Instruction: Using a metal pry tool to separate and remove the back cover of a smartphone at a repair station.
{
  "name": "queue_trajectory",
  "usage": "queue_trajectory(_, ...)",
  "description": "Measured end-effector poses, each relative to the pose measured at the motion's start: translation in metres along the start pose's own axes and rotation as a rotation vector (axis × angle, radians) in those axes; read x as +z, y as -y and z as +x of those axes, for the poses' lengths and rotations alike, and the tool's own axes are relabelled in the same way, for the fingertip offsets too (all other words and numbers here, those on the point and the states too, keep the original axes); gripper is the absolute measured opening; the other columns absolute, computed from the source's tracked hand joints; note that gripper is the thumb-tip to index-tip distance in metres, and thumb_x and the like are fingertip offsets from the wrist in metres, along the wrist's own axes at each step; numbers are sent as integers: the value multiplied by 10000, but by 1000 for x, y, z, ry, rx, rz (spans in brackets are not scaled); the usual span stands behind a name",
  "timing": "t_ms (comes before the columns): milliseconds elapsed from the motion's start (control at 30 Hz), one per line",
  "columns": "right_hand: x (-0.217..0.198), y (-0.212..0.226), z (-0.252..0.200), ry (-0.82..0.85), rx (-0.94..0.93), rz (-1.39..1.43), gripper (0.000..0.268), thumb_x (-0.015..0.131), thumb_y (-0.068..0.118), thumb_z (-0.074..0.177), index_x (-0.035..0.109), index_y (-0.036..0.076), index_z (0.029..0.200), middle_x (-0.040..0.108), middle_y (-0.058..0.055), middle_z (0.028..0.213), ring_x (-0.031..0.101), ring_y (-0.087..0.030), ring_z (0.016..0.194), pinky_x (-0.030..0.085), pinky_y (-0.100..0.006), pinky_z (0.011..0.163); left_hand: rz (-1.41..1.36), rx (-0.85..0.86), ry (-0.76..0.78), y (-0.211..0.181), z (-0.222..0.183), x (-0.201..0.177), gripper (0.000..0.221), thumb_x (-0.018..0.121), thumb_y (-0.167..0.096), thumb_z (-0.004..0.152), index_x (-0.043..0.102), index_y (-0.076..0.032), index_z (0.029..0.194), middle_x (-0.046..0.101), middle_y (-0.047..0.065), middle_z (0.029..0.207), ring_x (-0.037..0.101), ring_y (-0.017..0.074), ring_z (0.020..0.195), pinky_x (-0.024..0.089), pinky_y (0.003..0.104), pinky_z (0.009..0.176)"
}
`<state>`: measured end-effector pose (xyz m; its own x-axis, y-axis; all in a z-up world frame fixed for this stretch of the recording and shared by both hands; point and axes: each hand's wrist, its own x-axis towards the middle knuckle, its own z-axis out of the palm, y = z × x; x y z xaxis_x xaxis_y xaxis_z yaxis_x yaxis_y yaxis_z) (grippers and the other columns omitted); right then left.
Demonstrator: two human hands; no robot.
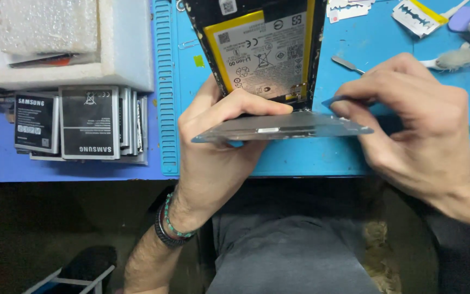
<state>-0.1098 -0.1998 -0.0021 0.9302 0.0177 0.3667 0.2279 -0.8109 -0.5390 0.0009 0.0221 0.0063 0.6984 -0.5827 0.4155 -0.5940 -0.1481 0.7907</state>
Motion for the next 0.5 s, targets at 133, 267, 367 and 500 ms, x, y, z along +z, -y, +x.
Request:
queue_trajectory(133,2,4,2,-110,-13,20,135,699,-212,1056,776,-101,1057,753,-175,992,620,-337,926,508,-429,883,-22,14,19,-1,1,-1,124,816,-8,1005,775,-117,1048,745,55,1006,657,226,1026,575,318,875)
queue_trajectory(267,8,1,6,-43,-32,51,166,700,-207,1022,742,-47,1041,716,-67,935,551,-307,877,465,-390,828,-37,-36,-5,-1,-1,1,114,813,-23,1004,784,-127,1042,647,100,1027,681,206,976,583,290,853)
queue_trajectory(367,7,1,5,-25,-70,7,119,677,-143,1071,731,-38,1059,718,-91,936,554,-319,820,452,-413,792,-27,9,4,1,0,0,39,744,-157,1048,772,-132,1040,675,93,1037,681,227,992,585,320,843)
queue_trajectory(500,5,1,3,30,-63,-10,167,595,-136,1067,718,-26,1095,693,-77,924,513,-351,819,452,-417,801,-12,60,18,0,1,0,89,734,-30,1055,765,-100,1009,755,26,982,628,225,971,564,335,840)
